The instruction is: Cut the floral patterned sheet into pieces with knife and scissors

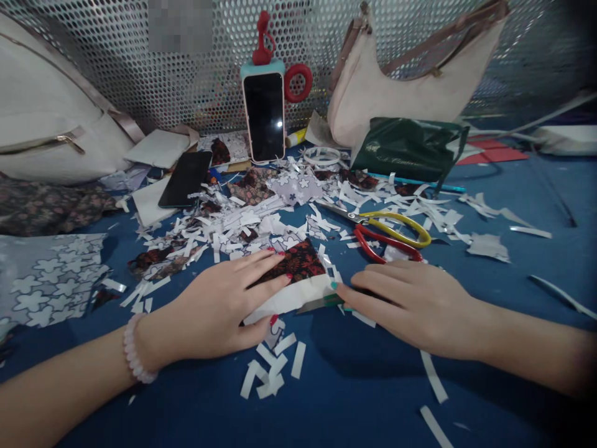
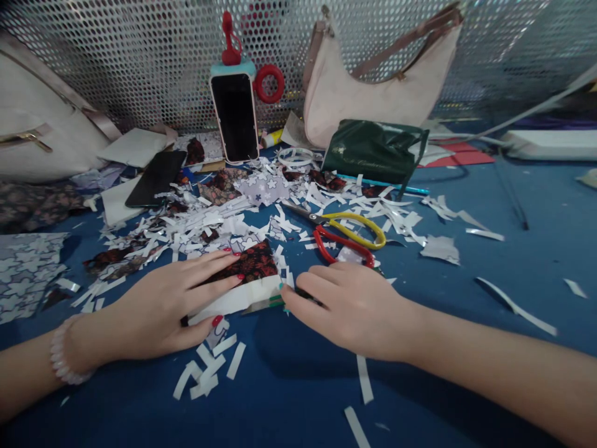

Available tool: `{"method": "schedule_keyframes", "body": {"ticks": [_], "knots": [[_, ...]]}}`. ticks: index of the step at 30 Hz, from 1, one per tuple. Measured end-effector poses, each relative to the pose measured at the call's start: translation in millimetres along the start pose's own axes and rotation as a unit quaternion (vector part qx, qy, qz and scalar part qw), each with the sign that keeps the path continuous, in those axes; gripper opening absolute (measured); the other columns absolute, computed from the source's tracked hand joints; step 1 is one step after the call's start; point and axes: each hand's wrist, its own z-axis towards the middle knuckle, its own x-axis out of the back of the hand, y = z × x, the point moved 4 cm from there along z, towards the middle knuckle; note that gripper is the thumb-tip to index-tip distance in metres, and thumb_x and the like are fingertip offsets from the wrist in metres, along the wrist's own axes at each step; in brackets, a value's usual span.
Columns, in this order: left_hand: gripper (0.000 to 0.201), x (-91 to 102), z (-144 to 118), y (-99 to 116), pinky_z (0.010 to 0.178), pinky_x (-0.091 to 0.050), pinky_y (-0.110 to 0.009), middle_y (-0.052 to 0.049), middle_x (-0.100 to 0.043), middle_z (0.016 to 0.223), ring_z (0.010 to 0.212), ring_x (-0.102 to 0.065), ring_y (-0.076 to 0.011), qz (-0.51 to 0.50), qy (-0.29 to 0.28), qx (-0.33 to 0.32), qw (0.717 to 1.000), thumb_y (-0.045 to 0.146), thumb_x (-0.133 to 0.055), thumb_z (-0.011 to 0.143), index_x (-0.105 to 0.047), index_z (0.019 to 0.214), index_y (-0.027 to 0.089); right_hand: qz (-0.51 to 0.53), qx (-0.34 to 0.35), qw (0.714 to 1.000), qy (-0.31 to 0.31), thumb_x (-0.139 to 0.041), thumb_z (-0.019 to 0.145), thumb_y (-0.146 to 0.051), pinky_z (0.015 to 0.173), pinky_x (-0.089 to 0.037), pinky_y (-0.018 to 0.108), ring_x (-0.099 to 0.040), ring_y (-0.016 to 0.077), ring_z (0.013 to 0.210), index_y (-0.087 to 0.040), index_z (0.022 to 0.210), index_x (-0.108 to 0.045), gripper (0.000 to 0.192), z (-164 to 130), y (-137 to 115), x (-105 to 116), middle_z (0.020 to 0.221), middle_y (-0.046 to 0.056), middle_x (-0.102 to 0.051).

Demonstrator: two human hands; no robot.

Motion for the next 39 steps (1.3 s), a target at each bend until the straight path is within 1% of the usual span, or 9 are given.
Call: {"method": "schedule_keyframes", "body": {"ticks": [4,9,16,21,25,28,31,34,39], "knots": [[0.045,0.3,0.8,-0.2,0.098,-0.044,-0.046,-0.016,-0.045,0.136,0.126,-0.041,-0.0321,-0.001,0.001,0.002,1.000,0.032,-0.047,0.086,-0.051,0.127,0.014,0.002,0.002,1.000,0.000,-0.039,0.089,-0.010,0.054,-0.041,0.027,-0.055,0.0146,0.063,-0.012,0.097,-0.054,0.017,-1.3,0.1,-0.3,0.074,0.006,-0.062],[0.045,1.1,1.5,0.2,0.099,-0.044,-0.046,-0.016,-0.046,0.135,0.126,-0.041,-0.0326,-0.007,0.002,0.001,1.000,0.032,-0.048,0.085,-0.052,0.126,0.013,-0.006,0.005,1.000,0.003,-0.037,0.088,-0.009,0.054,-0.041,0.027,-0.055,0.0143,0.062,-0.013,0.096,-0.055,0.021,-0.6,0.0,0.5,0.073,0.006,-0.062],[0.045,1.4,-0.3,0.6,0.098,-0.043,-0.047,-0.016,-0.045,0.136,0.126,-0.040,-0.0323,-0.011,-0.005,0.005,1.000,0.032,-0.046,0.086,-0.051,0.126,0.014,-0.007,-0.011,1.000,0.020,-0.036,0.087,-0.006,0.054,-0.042,0.027,-0.056,0.0154,0.062,-0.012,0.094,-0.056,0.022,1.8,-0.6,2.3,0.074,0.007,-0.064],[0.044,2.7,0.3,1.4,0.102,-0.040,-0.047,-0.014,-0.043,0.138,0.130,-0.036,-0.0307,-0.029,-0.007,0.004,1.000,0.026,-0.046,0.085,-0.050,0.127,0.013,0.006,-0.040,0.999,0.026,-0.036,0.088,-0.007,0.054,-0.043,0.024,-0.057,0.0129,0.060,-0.015,0.092,-0.059,0.025,2.4,2.5,1.5,0.073,0.006,-0.064],[0.042,5.8,-0.3,3.6,0.105,-0.037,-0.046,-0.013,-0.048,0.134,0.128,-0.039,-0.0282,-0.045,0.014,-0.012,0.999,0.021,-0.042,0.084,-0.053,0.123,0.009,0.011,-0.106,0.993,0.045,-0.035,0.090,-0.012,0.053,-0.045,0.023,-0.060,0.0126,0.062,-0.015,0.089,-0.063,0.029,2.3,11.6,-1.8,0.075,0.007,-0.066],[0.040,7.4,-1.3,5.3,0.103,-0.040,-0.045,-0.015,-0.053,0.129,0.122,-0.045,-0.0276,-0.045,0.033,-0.017,0.998,0.024,-0.042,0.086,-0.055,0.120,0.007,0.018,-0.147,0.986,0.070,-0.035,0.092,-0.016,0.054,-0.047,0.023,-0.062,0.0130,0.063,-0.015,0.089,-0.064,0.030,2.3,16.4,-3.0,0.078,0.007,-0.068],[0.039,8.1,-1.6,8.6,0.101,-0.041,-0.044,-0.016,-0.056,0.124,0.118,-0.050,-0.0280,-0.033,0.062,-0.020,0.997,0.030,-0.044,0.087,-0.058,0.115,0.006,0.021,-0.146,0.986,0.080,-0.035,0.092,-0.017,0.053,-0.047,0.023,-0.062,0.0132,0.062,-0.015,0.088,-0.065,0.031,3.8,14.8,-3.2,0.077,0.007,-0.068],[0.037,7.8,-0.7,14.4,0.100,-0.042,-0.043,-0.016,-0.060,0.119,0.113,-0.053,-0.0273,-0.026,0.087,-0.016,0.996,0.032,-0.046,0.087,-0.060,0.111,0.007,0.021,-0.135,0.987,0.085,-0.035,0.092,-0.016,0.053,-0.046,0.023,-0.061,0.0136,0.061,-0.014,0.087,-0.064,0.030,5.7,10.8,-2.4,0.076,0.007,-0.067],[0.030,7.2,1.9,23.9,0.091,-0.049,-0.038,-0.012,-0.062,0.113,0.107,-0.056,-0.0244,-0.014,0.094,0.028,0.995,0.029,-0.045,0.089,-0.060,0.106,0.011,0.012,-0.124,0.988,0.088,-0.035,0.092,-0.016,0.054,-0.045,0.024,-0.060,0.0147,0.061,-0.013,0.087,-0.064,0.030,7.9,6.0,-1.6,0.074,0.008,-0.065]]}}
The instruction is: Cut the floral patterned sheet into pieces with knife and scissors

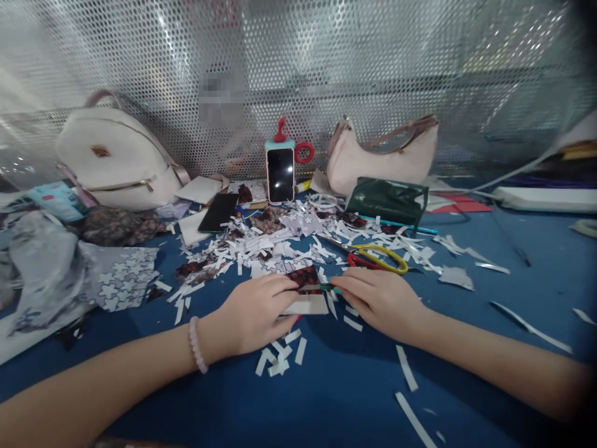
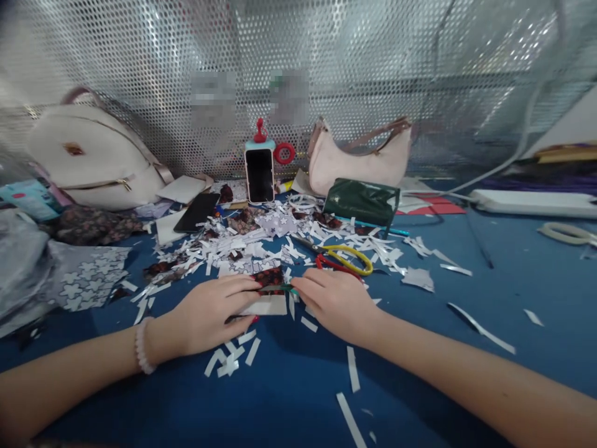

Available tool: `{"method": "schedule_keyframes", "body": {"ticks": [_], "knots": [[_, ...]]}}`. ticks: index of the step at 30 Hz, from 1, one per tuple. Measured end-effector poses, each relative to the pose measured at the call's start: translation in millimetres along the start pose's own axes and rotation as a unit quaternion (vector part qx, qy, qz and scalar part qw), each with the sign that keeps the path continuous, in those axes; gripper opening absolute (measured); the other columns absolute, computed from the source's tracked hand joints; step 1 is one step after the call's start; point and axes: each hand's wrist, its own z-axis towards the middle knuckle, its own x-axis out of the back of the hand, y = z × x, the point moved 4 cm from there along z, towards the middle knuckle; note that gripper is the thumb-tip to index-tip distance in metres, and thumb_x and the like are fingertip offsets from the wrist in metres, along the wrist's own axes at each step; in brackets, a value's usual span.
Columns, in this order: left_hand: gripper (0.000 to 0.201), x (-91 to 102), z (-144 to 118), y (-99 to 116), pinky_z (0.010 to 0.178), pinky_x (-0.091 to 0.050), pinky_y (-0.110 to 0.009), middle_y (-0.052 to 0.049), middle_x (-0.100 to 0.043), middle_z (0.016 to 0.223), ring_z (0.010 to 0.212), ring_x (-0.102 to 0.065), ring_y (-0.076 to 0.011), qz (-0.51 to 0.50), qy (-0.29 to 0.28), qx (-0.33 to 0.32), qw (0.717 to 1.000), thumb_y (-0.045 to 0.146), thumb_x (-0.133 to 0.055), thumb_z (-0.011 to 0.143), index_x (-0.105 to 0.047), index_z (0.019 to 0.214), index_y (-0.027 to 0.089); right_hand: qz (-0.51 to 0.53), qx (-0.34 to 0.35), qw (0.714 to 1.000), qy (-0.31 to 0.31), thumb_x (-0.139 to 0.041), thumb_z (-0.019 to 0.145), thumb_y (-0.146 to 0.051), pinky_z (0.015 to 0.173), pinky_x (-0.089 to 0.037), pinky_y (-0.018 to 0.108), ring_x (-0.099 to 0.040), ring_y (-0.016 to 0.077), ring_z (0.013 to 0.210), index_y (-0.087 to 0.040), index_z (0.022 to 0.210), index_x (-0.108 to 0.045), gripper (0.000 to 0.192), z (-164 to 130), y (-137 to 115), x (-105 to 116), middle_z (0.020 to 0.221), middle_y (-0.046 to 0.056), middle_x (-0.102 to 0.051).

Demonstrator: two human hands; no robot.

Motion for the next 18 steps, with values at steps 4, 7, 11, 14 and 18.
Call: {"method": "schedule_keyframes", "body": {"ticks": [4,7,11,14,18], "knots": [[0.025,2.0,0.5,5.0,0.089,-0.050,-0.034,-0.009,-0.063,0.111,0.107,-0.057,-0.0220,0.004,0.004,0.022,1.000,0.025,-0.045,0.088,-0.061,0.104,0.013,-0.010,0.003,1.000,-0.001,-0.035,0.091,-0.014,0.054,-0.044,0.025,-0.060,0.0151,0.062,-0.012,0.087,-0.064,0.029,0.6,-1.8,-0.9,0.073,0.007,-0.064],[0.025,3.5,-0.2,5.5,0.088,-0.051,-0.033,-0.009,-0.064,0.111,0.104,-0.059,-0.0211,0.003,0.014,0.031,0.999,0.024,-0.046,0.088,-0.063,0.103,0.014,-0.020,0.011,1.000,-0.003,-0.035,0.091,-0.015,0.053,-0.042,0.026,-0.059,0.0150,0.062,-0.013,0.088,-0.064,0.029,0.5,-2.9,-2.6,0.074,0.007,-0.064],[0.023,2.9,-1.6,3.4,0.089,-0.050,-0.033,-0.007,-0.065,0.111,0.103,-0.060,-0.0210,-0.003,0.021,0.042,0.999,0.024,-0.047,0.088,-0.065,0.100,0.015,-0.026,0.020,0.999,-0.008,-0.033,0.091,-0.017,0.052,-0.040,0.026,-0.058,0.0145,0.060,-0.014,0.087,-0.064,0.031,-0.6,-3.4,-5.3,0.074,0.007,-0.063],[0.023,1.5,-1.5,2.6,0.088,-0.051,-0.034,-0.006,-0.065,0.111,0.104,-0.060,-0.0217,0.003,0.010,0.045,0.999,0.023,-0.045,0.090,-0.065,0.099,0.015,-0.029,0.011,0.999,-0.009,-0.034,0.091,-0.018,0.051,-0.039,0.025,-0.057,0.0140,0.060,-0.015,0.086,-0.064,0.031,-1.3,-2.3,-5.9,0.073,0.006,-0.063],[0.024,0.6,-0.2,0.5,0.086,-0.051,-0.034,-0.007,-0.066,0.108,0.102,-0.061,-0.0219,0.010,-0.001,0.049,0.999,0.021,-0.041,0.092,-0.063,0.098,0.014,-0.033,0.004,0.999,-0.007,-0.033,0.091,-0.017,0.051,-0.038,0.025,-0.057,0.0140,0.060,-0.015,0.085,-0.064,0.031,-1.0,-1.4,-5.3,0.072,0.006,-0.063]]}}
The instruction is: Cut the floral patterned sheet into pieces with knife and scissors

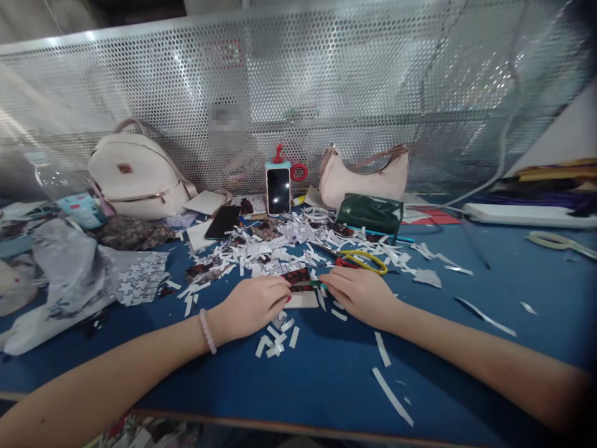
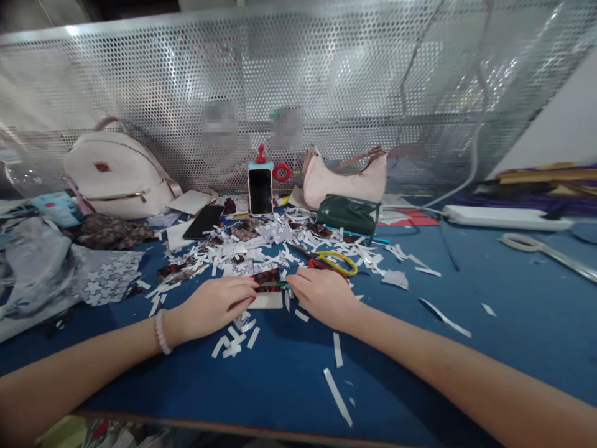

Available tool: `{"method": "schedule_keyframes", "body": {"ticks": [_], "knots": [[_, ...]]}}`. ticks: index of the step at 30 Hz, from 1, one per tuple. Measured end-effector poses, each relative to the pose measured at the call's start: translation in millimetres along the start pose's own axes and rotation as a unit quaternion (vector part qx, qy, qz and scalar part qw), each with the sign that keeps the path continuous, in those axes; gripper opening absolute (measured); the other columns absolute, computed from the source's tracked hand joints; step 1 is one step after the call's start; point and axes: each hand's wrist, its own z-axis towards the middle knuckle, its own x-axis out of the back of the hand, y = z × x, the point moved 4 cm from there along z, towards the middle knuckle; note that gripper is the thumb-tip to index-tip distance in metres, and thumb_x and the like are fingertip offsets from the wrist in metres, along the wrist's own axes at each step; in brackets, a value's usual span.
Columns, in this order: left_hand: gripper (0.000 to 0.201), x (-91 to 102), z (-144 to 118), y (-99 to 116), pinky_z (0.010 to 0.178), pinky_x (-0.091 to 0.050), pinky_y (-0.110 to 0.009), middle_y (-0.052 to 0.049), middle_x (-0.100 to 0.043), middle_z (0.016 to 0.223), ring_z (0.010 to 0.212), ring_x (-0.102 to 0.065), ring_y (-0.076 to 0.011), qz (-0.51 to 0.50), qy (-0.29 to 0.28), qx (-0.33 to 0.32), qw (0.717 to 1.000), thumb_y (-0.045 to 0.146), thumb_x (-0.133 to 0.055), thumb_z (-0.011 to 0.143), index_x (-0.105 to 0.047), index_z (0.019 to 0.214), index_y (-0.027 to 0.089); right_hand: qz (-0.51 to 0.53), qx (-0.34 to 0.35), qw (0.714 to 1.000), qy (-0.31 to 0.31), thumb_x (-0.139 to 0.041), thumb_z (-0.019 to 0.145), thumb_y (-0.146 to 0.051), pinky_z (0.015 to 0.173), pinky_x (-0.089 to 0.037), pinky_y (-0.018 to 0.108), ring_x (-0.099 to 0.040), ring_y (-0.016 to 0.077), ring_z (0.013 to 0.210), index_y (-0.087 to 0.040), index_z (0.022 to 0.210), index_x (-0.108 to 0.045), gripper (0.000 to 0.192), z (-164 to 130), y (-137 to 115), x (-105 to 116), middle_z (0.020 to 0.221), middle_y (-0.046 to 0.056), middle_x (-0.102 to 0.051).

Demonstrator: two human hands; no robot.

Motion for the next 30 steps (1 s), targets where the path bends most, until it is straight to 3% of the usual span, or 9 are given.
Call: {"method": "schedule_keyframes", "body": {"ticks": [10,18,23,30], "knots": [[0.014,-2.3,-4.5,-3.1,0.082,-0.050,-0.029,-0.006,-0.065,0.108,0.101,-0.060,-0.0216,-0.021,0.008,-0.033,0.999,0.028,-0.049,0.088,-0.058,0.088,0.017,0.020,-0.010,1.000,-0.003,-0.035,0.091,-0.018,0.054,-0.040,0.025,-0.059,0.0147,0.062,-0.014,0.088,-0.063,0.029,1.0,2.2,-0.9,0.075,0.006,-0.065],[0.020,-1.9,-3.5,0.7,0.085,-0.049,-0.032,-0.006,-0.066,0.104,0.099,-0.060,-0.0209,-0.019,0.030,-0.031,0.999,0.023,-0.041,0.090,-0.060,0.088,0.016,0.019,-0.012,1.000,-0.009,-0.034,0.092,-0.019,0.053,-0.040,0.025,-0.059,0.0149,0.063,-0.015,0.087,-0.063,0.030,0.3,2.3,-1.2,0.075,0.007,-0.065],[0.021,-3.1,-3.2,-0.6,0.079,-0.050,-0.029,-0.006,-0.065,0.102,0.094,-0.060,-0.0190,-0.023,0.026,-0.029,0.999,0.021,-0.039,0.092,-0.059,0.098,0.016,0.020,-0.015,1.000,-0.012,-0.035,0.092,-0.020,0.053,-0.039,0.024,-0.059,0.0143,0.062,-0.015,0.088,-0.063,0.029,0.8,2.7,-1.1,0.075,0.006,-0.065],[0.022,0.4,-2.5,2.4,0.062,-0.047,-0.025,-0.006,-0.059,0.090,0.079,-0.056,-0.0169,0.002,0.031,-0.045,0.999,0.021,-0.039,0.093,-0.060,0.087,0.015,0.023,-0.022,0.999,-0.015,-0.035,0.092,-0.020,0.054,-0.039,0.025,-0.058,0.0150,0.063,-0.014,0.089,-0.063,0.029,0.1,3.0,-2.0,0.075,0.006,-0.064]]}}
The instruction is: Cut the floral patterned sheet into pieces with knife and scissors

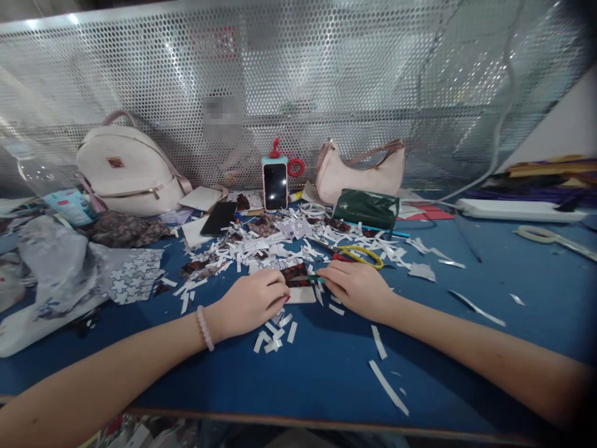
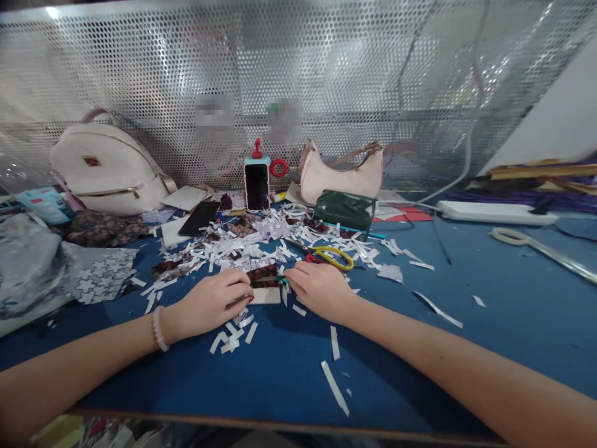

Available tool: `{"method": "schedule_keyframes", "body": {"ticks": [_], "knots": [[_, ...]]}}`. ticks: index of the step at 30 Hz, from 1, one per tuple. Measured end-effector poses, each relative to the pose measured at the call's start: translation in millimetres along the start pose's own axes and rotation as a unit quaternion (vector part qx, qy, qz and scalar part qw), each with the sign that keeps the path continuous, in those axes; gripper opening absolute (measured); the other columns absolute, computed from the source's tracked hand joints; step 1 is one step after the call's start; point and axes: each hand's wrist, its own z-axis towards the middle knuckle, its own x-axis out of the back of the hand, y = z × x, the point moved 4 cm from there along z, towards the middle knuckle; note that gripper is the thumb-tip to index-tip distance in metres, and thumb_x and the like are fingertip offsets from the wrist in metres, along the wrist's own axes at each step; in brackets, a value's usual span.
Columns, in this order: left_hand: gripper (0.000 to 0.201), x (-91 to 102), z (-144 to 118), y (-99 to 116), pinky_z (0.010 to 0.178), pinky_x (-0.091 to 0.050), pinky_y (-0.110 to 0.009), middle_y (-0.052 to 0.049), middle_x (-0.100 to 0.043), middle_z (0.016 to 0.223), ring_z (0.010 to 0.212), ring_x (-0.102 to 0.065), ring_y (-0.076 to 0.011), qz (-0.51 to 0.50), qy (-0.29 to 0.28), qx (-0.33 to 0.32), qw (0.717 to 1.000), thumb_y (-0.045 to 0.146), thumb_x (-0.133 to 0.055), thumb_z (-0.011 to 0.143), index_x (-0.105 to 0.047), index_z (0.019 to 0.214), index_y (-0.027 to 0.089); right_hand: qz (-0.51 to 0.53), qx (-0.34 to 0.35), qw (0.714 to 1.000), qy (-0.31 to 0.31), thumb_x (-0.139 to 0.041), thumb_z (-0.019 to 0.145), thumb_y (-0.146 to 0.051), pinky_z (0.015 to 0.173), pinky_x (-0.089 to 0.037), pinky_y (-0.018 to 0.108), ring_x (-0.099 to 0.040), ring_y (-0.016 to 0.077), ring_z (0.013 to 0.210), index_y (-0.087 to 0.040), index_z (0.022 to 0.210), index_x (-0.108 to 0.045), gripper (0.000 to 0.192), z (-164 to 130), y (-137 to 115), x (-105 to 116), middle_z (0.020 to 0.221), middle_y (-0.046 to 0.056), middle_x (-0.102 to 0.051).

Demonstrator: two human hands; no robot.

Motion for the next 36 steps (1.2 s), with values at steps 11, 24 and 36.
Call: {"method": "schedule_keyframes", "body": {"ticks": [11,24,36], "knots": [[0.021,-6.0,-0.5,-5.3,0.065,-0.048,-0.027,-0.007,-0.053,0.091,0.079,-0.053,-0.0174,0.006,-0.030,0.038,0.999,0.017,-0.033,0.094,-0.053,0.088,0.013,-0.001,-0.009,0.998,-0.056,-0.037,0.092,-0.021,0.055,-0.036,0.026,-0.057,0.0151,0.064,-0.016,0.091,-0.063,0.027,-0.7,0.9,-6.9,0.076,0.004,-0.062],[0.028,9.0,0.8,-5.1,0.076,-0.046,-0.030,-0.006,-0.055,0.085,0.081,-0.052,-0.0167,-0.187,0.004,0.029,0.982,0.020,-0.025,0.095,-0.049,0.080,0.017,-0.011,-0.013,0.997,-0.076,-0.038,0.091,-0.020,0.054,-0.034,0.026,-0.056,0.0149,0.064,-0.016,0.092,-0.063,0.025,-0.1,1.8,-8.2,0.076,0.004,-0.060],[0.019,13.1,-4.1,-34.9,0.100,-0.038,-0.031,-0.009,-0.054,0.115,0.112,-0.049,-0.0173,-0.241,-0.063,-0.024,0.968,0.017,-0.048,0.085,-0.057,0.101,0.018,-0.015,-0.006,0.998,-0.066,-0.036,0.091,-0.020,0.054,-0.035,0.026,-0.056,0.0144,0.064,-0.016,0.091,-0.063,0.027,-0.5,1.6,-6.8,0.075,0.004,-0.061]]}}
